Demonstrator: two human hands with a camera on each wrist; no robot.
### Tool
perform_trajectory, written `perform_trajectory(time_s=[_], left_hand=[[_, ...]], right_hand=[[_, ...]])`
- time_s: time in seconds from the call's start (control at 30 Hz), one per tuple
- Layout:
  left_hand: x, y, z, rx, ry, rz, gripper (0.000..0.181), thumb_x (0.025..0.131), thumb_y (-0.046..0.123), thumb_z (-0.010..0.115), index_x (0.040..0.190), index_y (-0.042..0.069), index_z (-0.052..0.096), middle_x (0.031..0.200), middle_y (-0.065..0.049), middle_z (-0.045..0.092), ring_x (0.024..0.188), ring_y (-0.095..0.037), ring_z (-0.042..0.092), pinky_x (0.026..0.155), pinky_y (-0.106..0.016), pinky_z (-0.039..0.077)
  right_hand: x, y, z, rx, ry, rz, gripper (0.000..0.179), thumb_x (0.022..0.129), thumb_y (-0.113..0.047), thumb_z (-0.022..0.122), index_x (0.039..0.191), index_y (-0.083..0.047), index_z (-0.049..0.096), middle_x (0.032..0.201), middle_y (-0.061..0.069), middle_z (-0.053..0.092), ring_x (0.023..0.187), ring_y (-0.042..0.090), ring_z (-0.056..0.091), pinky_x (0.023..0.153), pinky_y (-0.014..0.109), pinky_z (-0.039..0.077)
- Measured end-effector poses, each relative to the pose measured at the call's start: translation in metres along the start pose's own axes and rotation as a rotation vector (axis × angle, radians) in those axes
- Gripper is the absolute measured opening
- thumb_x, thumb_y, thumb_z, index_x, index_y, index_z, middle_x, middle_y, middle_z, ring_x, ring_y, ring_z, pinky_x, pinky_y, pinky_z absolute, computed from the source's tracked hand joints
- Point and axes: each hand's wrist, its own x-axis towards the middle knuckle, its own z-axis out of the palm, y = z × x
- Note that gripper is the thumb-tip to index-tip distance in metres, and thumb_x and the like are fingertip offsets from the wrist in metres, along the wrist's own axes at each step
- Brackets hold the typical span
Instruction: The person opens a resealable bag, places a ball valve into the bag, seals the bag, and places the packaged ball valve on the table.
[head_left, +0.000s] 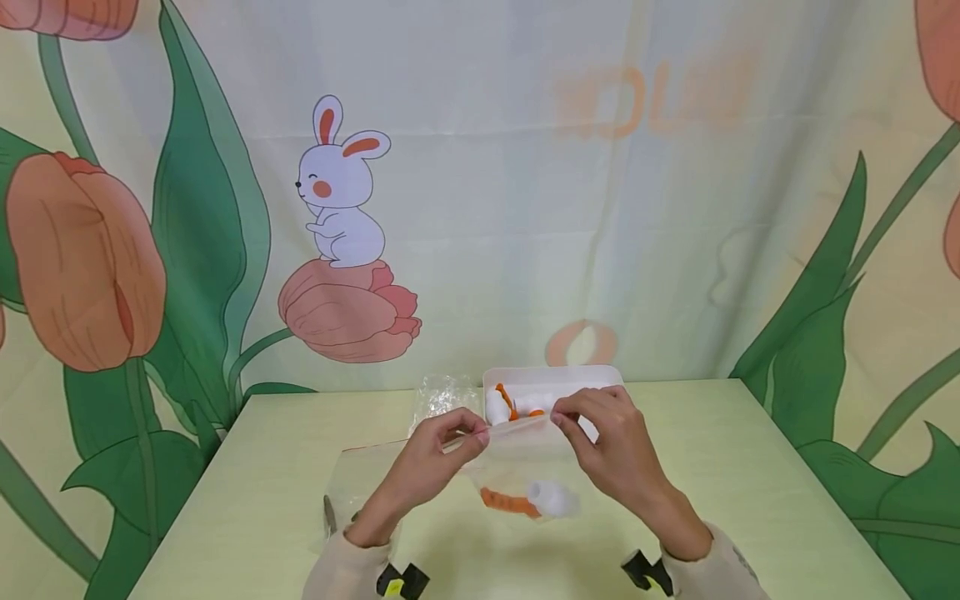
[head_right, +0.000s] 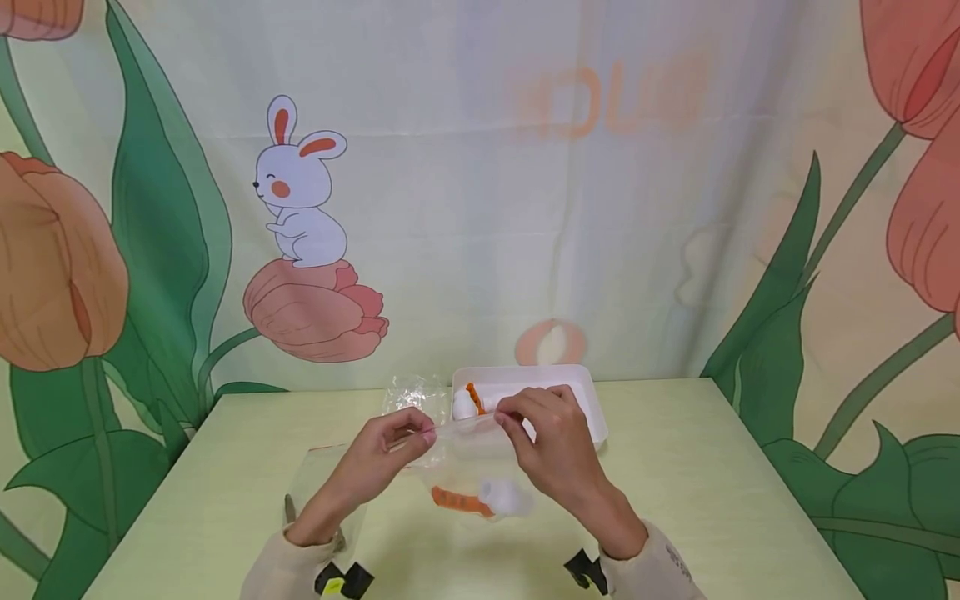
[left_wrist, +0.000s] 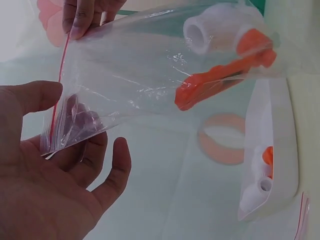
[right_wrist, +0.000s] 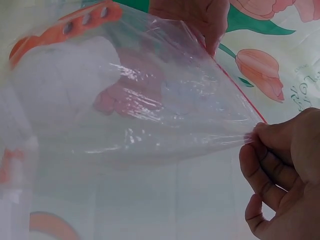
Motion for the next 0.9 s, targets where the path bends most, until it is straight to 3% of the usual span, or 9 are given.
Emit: perform_trajectory(time_s=[0.2,0.4,0.67,0.9], left_hand=[[-0.0004,-0.0039,-0.0037,0.005,-0.010,-0.074,0.019,0.101,0.021,0.054,0.103,0.008,0.067,0.102,-0.008,0.067,0.100,-0.019,0.062,0.093,-0.036,0.051],[-0.0003,-0.0028,-0.0027,-0.038,0.001,-0.104,0.018,0.100,0.018,0.054,0.102,0.005,0.066,0.101,-0.010,0.066,0.100,-0.021,0.062,0.094,-0.036,0.050],[-0.0018,-0.0028,-0.0043,-0.008,0.006,-0.027,0.020,0.099,0.021,0.058,0.101,0.003,0.066,0.108,-0.016,0.067,0.108,-0.022,0.063,0.094,-0.034,0.053],[-0.0033,0.0031,-0.0028,0.037,0.021,0.010,0.009,0.095,0.022,0.064,0.098,0.014,0.068,0.099,-0.003,0.070,0.100,-0.017,0.066,0.097,-0.041,0.049]], right_hand=[[0.0018,-0.0003,-0.0007,0.010,0.017,-0.015,0.002,0.086,-0.012,0.074,0.087,-0.012,0.072,0.078,-0.007,0.070,0.068,0.005,0.060,0.075,0.030,0.042],[0.0009,-0.0004,0.0012,0.006,0.011,-0.010,0.006,0.083,-0.008,0.076,0.087,-0.012,0.072,0.078,-0.007,0.070,0.068,0.005,0.060,0.076,0.030,0.042],[0.0004,-0.0009,0.0015,0.000,0.007,-0.003,0.005,0.083,-0.009,0.076,0.086,-0.011,0.072,0.079,-0.006,0.071,0.069,0.006,0.061,0.076,0.031,0.043],[0.0009,-0.0012,0.0016,0.009,0.005,-0.009,0.002,0.086,-0.011,0.074,0.086,-0.011,0.072,0.079,-0.007,0.070,0.068,0.005,0.060,0.076,0.031,0.043]])
